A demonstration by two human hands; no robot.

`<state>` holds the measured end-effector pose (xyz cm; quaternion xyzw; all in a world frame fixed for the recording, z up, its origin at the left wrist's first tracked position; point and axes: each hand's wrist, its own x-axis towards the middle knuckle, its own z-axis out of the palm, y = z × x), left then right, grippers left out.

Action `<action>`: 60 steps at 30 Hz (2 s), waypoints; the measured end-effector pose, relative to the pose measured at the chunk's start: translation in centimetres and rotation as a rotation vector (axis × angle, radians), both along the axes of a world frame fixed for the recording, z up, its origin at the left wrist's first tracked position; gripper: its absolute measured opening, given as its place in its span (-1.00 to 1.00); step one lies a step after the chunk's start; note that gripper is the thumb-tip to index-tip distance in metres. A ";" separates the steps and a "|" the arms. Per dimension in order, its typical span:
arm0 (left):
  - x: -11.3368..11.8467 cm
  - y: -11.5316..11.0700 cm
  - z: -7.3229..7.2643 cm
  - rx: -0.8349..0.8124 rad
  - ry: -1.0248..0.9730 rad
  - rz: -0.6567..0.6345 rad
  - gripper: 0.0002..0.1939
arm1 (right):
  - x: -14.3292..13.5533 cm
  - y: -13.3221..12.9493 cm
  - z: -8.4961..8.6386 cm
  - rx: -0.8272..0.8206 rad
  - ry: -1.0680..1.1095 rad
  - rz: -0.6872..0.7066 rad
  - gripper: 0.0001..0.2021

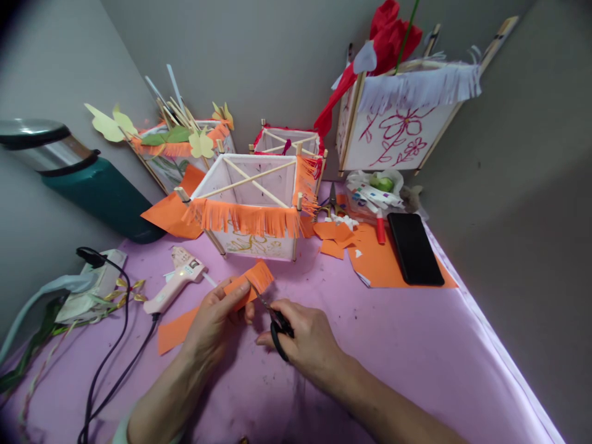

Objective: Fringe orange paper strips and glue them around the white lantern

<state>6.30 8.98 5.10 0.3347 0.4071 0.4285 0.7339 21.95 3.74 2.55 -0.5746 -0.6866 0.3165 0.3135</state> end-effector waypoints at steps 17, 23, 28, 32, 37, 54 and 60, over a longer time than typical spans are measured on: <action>-0.1 0.0 0.0 -0.014 -0.026 0.002 -0.80 | 0.1 0.1 -0.1 0.030 0.000 -0.008 -0.74; -0.1 0.0 0.2 -0.005 -0.029 0.000 -0.82 | -0.1 0.0 0.2 -0.039 0.043 -0.017 -0.72; -0.2 0.2 0.2 0.007 -0.016 0.039 -0.82 | -0.1 -0.1 0.6 -0.065 0.046 -0.012 -0.69; -0.4 0.3 0.2 0.028 -0.025 0.087 -0.83 | 0.0 -0.1 0.7 -0.067 0.029 0.019 -0.65; -0.4 0.3 0.2 0.039 -0.052 0.098 -0.82 | 0.0 -0.1 0.8 -0.065 -0.008 0.042 -0.66; -0.1 0.1 0.1 0.045 -0.019 0.071 -0.82 | 0.0 -0.1 0.2 -0.014 0.007 0.050 -0.73; -0.2 0.2 0.1 0.029 -0.032 0.070 -0.83 | 0.0 0.0 -0.1 -0.020 0.013 0.033 -0.73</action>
